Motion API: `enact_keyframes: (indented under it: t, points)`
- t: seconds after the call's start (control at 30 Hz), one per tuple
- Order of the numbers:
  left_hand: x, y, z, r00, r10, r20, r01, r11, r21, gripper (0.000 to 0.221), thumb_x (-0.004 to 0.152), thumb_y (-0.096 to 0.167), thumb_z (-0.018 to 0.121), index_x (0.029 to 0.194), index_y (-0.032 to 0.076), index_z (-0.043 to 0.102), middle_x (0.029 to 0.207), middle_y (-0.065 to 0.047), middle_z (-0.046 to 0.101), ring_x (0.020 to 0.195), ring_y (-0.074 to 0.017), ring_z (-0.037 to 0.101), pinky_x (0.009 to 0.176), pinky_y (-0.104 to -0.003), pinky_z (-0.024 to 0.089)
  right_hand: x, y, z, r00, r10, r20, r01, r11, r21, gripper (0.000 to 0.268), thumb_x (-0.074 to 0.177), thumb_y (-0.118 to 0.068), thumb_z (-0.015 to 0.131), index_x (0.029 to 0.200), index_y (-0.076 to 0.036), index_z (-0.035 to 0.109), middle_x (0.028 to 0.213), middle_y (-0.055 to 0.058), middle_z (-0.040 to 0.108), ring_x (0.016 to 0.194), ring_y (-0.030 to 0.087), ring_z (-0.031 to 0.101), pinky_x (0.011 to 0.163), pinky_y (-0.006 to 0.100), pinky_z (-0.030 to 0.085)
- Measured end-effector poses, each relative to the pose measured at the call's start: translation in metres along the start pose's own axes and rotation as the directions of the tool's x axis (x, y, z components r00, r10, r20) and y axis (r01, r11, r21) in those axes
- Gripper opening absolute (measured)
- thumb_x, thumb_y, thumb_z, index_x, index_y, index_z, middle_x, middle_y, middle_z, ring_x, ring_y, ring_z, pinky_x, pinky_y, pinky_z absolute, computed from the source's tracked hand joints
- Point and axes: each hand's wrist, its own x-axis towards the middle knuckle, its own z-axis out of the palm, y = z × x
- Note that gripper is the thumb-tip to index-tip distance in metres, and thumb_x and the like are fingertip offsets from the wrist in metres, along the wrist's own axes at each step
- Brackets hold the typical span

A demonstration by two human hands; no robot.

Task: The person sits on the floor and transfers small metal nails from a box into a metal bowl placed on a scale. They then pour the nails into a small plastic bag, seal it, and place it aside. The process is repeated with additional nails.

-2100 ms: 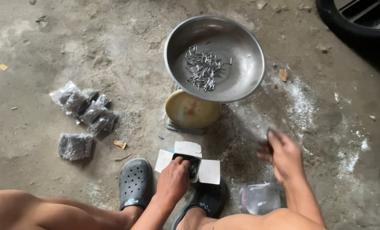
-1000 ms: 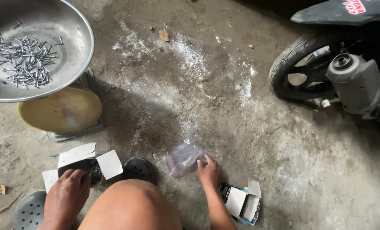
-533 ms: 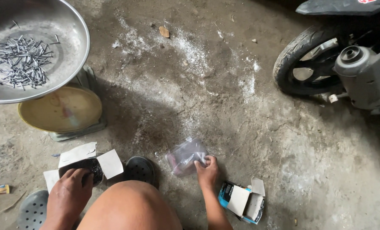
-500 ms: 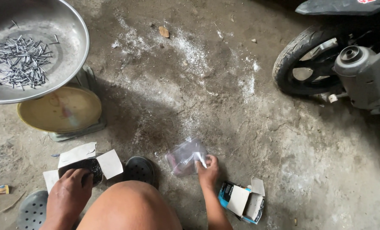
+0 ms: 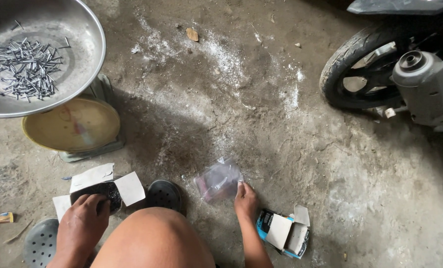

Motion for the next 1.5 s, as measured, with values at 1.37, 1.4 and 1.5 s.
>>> enact_keyframes:
  t: [1.37,1.4,1.5]
  points:
    - [0.049,0.080,-0.355,0.679,0.463,-0.570,-0.727,0.534,-0.431,0.023,0.071,0.034,0.088,0.085,0.022,0.074,0.106,0.001,0.076,0.097,-0.0162,0.069,0.080,-0.031,0.049,-0.143,-0.584,-0.158,0.151,-0.978,0.143,0.900,0.196,0.389,0.018,0.098,0.000,0.076,0.116,0.002,0.074,0.111,0.016,0.077,0.100,0.018,0.073,0.092,0.026,0.059]
    - [0.053,0.077,-0.358,0.628,0.507,-0.591,-0.772,0.500,-0.392,0.038,0.073,0.040,0.087,0.101,0.018,0.073,0.109,0.000,0.077,0.100,-0.0162,0.071,0.082,-0.031,0.051,-0.142,-0.587,-0.154,0.171,-0.974,0.148,0.882,0.219,0.417,0.016,0.098,0.001,0.077,0.113,0.004,0.074,0.108,0.015,0.077,0.096,0.017,0.073,0.088,0.025,0.060]
    - [0.059,0.070,-0.365,0.607,0.531,-0.592,-0.791,0.478,-0.381,0.056,0.076,0.045,0.085,0.120,0.012,0.071,0.119,-0.003,0.077,0.109,-0.0167,0.073,0.087,-0.031,0.053,-0.133,-0.594,-0.141,0.189,-0.970,0.153,0.884,0.236,0.404,0.008,0.101,-0.004,0.079,0.103,0.003,0.075,0.102,0.014,0.077,0.091,0.015,0.072,0.079,0.024,0.058]
